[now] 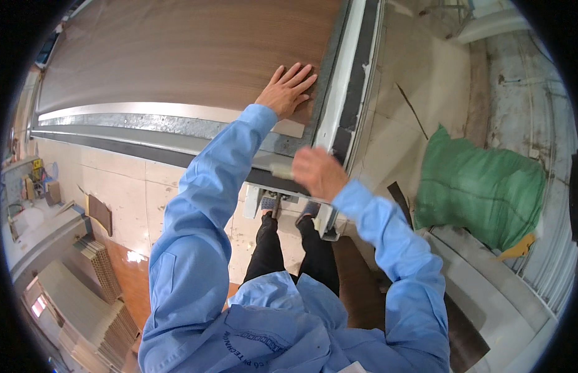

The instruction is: The person applies masking tape along the edges of a large wood-veneer panel placed on a vacuum press machine. They smooth the tape with their hands, then use a thin wooden stick to press the tape firmly along the edges. Another person briefly assists by measuring the panel.

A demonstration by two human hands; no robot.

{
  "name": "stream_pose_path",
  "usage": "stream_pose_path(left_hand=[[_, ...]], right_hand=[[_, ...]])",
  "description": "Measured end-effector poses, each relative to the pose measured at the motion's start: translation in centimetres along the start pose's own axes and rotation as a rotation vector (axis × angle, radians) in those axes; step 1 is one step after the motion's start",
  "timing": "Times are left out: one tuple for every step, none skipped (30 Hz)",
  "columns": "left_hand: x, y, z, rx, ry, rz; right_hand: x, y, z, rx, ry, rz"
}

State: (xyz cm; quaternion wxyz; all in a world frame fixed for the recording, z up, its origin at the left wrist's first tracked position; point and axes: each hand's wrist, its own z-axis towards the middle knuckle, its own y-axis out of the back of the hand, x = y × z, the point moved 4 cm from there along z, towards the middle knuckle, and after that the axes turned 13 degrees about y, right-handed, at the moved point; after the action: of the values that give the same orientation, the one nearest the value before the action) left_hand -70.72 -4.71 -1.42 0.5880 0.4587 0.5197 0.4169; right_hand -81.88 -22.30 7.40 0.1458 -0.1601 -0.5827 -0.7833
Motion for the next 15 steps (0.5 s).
stream_pose_path(left_hand=[[-0.1, 0.3, 0.0, -0.023, -0.002, -0.039], [-0.2, 0.5, -0.1, 0.003, 0.016, -0.044], [-0.3, 0.8, -0.1, 0.009, 0.030, -0.040], [-0.5, 1.1, 0.1, 0.006, 0.046, -0.032], [-0.8, 1.7, 0.3, -0.020, 0.061, -0.082], [-1.0, 2.0, 0.6, -0.003, 0.097, -0.135], [-1.4, 2.6, 0.9, -0.042, 0.127, -0.158], [-1.7, 3.0, 1.4, -0.037, 0.177, -0.175], [-2.1, 3.4, 1.7, -0.048, 0.243, -0.225], [-2.3, 3.7, 2.4, -0.039, 0.343, -0.254], [-3.0, 3.9, 2.8, -0.093, 0.411, -0.274], [-3.3, 4.2, 3.4, -0.107, 0.492, -0.278], [-3.6, 4.4, 4.3, -0.146, 0.561, -0.237], [-4.2, 4.3, 4.9, -0.178, 0.636, -0.202], [-4.6, 4.1, 5.3, -0.193, 0.740, -0.184]], right_hand=[[2.2, 0.7, -0.3, -0.235, 0.038, 0.083], [3.9, 1.4, -1.7, -0.222, 0.070, 0.162], [5.2, 2.1, -3.4, -0.260, -0.064, 0.317], [5.6, 3.2, -5.7, -0.256, -0.133, 0.432], [5.2, 4.2, -8.8, -0.235, -0.287, 0.641], [4.3, 5.6, -12.2, -0.272, -0.428, 0.746], [2.9, 6.7, -15.7, -0.353, -0.570, 0.852], [1.1, 7.2, -19.4, -0.446, -0.739, 1.087], [-0.9, 7.5, -23.4, -0.485, -0.947, 1.302], [-3.4, 9.0, -27.3, -0.538, -0.929, 1.250], [-4.4, 9.9, -31.3, -0.571, -0.987, 1.203], [-4.8, 10.5, -34.9, -0.627, -1.041, 1.192], [-5.7, 11.4, -38.4, -0.623, -1.078, 1.173], [-6.3, 12.6, -41.8, -0.615, -1.108, 1.183], [-6.8, 13.7, -44.7, -0.577, -1.182, 1.165]])
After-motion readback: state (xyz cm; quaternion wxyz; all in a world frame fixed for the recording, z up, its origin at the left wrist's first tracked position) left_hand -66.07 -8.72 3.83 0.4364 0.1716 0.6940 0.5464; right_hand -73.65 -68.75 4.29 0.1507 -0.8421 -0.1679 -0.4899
